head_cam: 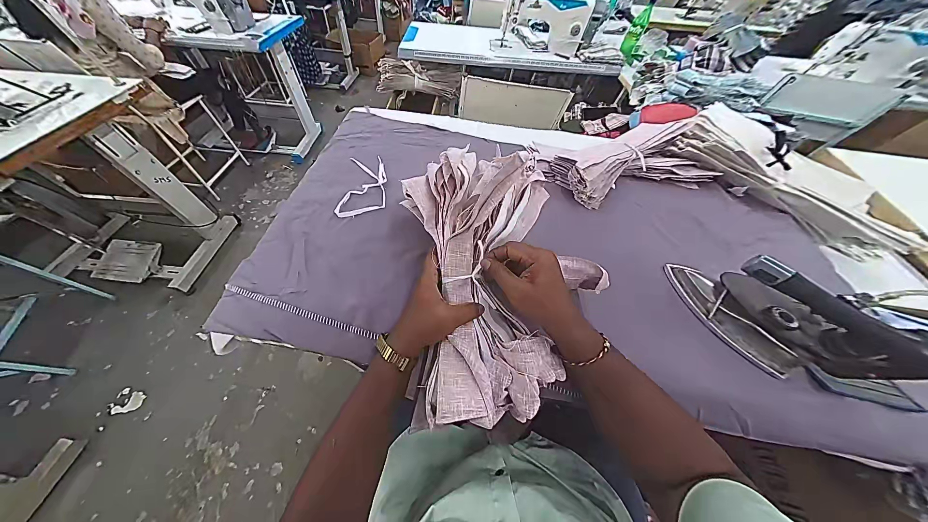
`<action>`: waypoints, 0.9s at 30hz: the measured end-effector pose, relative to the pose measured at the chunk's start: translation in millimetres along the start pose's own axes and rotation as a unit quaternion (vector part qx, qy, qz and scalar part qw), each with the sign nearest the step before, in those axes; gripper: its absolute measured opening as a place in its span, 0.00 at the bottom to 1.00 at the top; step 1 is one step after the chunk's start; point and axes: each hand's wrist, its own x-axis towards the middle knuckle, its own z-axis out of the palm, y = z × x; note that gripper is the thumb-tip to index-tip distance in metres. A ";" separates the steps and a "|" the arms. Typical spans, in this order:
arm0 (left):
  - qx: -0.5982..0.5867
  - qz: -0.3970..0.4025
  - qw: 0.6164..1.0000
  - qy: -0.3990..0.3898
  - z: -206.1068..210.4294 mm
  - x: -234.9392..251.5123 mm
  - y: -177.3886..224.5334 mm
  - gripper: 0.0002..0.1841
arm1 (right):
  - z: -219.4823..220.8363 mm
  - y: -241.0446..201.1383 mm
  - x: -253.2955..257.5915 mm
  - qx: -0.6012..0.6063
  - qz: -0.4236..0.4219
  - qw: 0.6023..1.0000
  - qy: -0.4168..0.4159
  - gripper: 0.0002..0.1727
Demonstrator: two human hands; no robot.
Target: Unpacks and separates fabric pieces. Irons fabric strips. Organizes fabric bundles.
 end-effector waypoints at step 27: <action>0.013 0.029 0.999 0.023 1.6 -3.4 1.5 0.69 | 10.9 -32.0 19.2 -0.429 -0.207 0.854 -0.207 0.11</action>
